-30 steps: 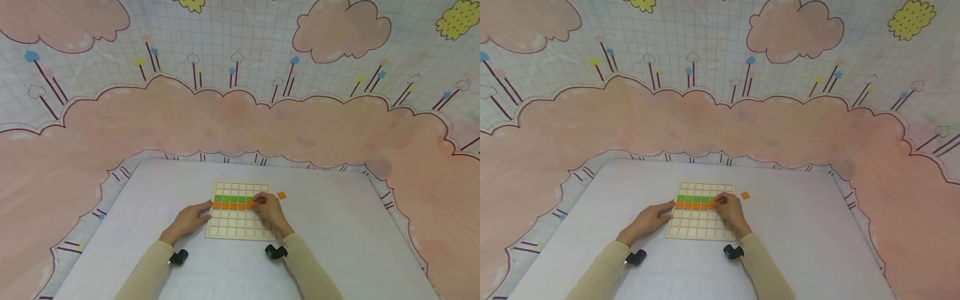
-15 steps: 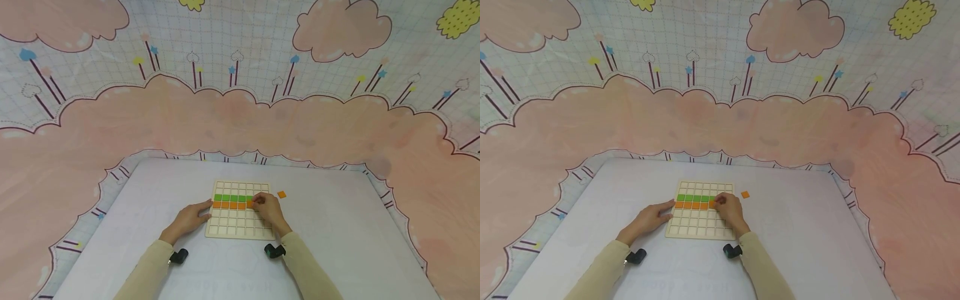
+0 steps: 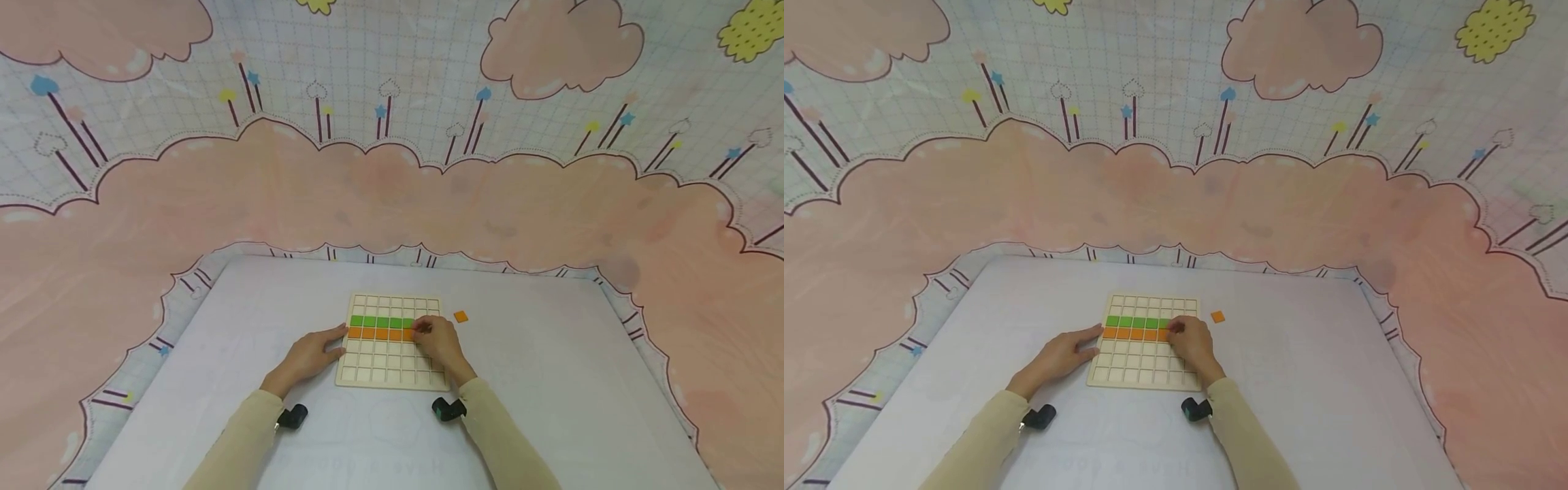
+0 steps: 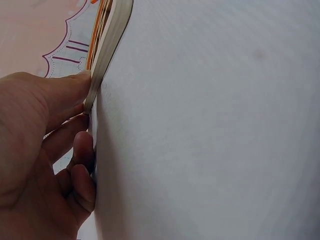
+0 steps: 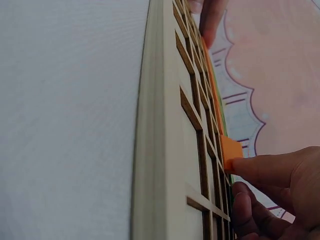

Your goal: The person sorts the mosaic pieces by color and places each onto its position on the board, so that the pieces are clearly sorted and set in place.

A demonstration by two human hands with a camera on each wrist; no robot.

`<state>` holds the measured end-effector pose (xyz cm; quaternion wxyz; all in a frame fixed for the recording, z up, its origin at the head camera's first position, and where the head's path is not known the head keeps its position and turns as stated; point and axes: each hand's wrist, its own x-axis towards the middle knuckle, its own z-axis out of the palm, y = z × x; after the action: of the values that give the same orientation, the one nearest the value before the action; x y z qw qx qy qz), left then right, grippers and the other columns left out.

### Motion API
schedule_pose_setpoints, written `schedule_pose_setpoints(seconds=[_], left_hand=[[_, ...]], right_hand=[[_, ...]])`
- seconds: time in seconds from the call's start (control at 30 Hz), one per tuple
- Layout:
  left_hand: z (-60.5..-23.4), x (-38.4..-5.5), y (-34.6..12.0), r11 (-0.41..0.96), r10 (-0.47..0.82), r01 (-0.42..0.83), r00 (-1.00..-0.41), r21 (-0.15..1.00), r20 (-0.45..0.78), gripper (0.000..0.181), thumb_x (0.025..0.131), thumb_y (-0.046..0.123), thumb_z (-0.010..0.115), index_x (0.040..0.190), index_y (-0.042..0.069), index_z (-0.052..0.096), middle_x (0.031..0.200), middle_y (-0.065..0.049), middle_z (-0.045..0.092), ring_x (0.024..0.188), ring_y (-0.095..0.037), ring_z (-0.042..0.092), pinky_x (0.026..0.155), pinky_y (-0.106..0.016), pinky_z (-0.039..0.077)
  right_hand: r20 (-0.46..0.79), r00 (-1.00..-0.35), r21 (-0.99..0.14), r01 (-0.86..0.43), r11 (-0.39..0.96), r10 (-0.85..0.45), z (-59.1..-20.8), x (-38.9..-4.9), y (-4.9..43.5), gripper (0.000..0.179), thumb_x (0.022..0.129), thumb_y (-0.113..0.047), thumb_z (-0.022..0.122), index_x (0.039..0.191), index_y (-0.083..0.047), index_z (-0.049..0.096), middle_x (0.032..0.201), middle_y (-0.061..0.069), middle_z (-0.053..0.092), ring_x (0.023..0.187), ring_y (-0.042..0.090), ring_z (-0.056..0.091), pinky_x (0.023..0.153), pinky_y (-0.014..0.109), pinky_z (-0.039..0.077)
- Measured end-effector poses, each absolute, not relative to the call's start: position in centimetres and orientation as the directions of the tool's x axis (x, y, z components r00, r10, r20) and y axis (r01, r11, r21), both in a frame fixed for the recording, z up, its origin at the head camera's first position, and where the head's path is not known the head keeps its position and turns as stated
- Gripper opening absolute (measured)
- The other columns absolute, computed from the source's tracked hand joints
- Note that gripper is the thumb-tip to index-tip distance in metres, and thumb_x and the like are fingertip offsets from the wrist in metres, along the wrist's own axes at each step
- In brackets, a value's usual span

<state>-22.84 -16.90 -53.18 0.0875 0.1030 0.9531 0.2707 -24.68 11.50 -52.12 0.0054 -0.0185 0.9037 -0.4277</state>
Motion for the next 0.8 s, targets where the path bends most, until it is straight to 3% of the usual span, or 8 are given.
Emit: schedule_pose_setpoints(seconds=[0.47,0.8], left_hand=[[-53.06,-22.88,-16.79,0.834,0.238,0.147,-0.966,0.531,-0.106,0.054,0.094,0.029,0.065,0.146,0.021,0.049,0.154,0.003,0.044,0.141,-0.034,0.042,0.114,-0.057,0.036],[-52.99,-22.62,-16.89,0.835,0.237,0.144,-0.965,0.531,-0.110,0.054,0.095,0.029,0.065,0.146,0.020,0.049,0.154,0.002,0.044,0.141,-0.035,0.043,0.114,-0.057,0.036]], right_hand=[[0.027,-0.998,-0.774,-0.062,0.631,-0.064,-52.05,-24.67,11.77,0.014,0.081,-0.010,0.075,0.095,-0.011,0.074,0.085,0.002,0.069,0.074,0.013,0.057,0.066,0.025,0.047],[0.001,-0.996,-0.807,-0.055,0.588,-0.092,-51.43,-24.04,12.01,0.017,0.085,-0.012,0.074,0.101,-0.010,0.073,0.096,0.004,0.071,0.084,0.016,0.062,0.073,0.030,0.053]])
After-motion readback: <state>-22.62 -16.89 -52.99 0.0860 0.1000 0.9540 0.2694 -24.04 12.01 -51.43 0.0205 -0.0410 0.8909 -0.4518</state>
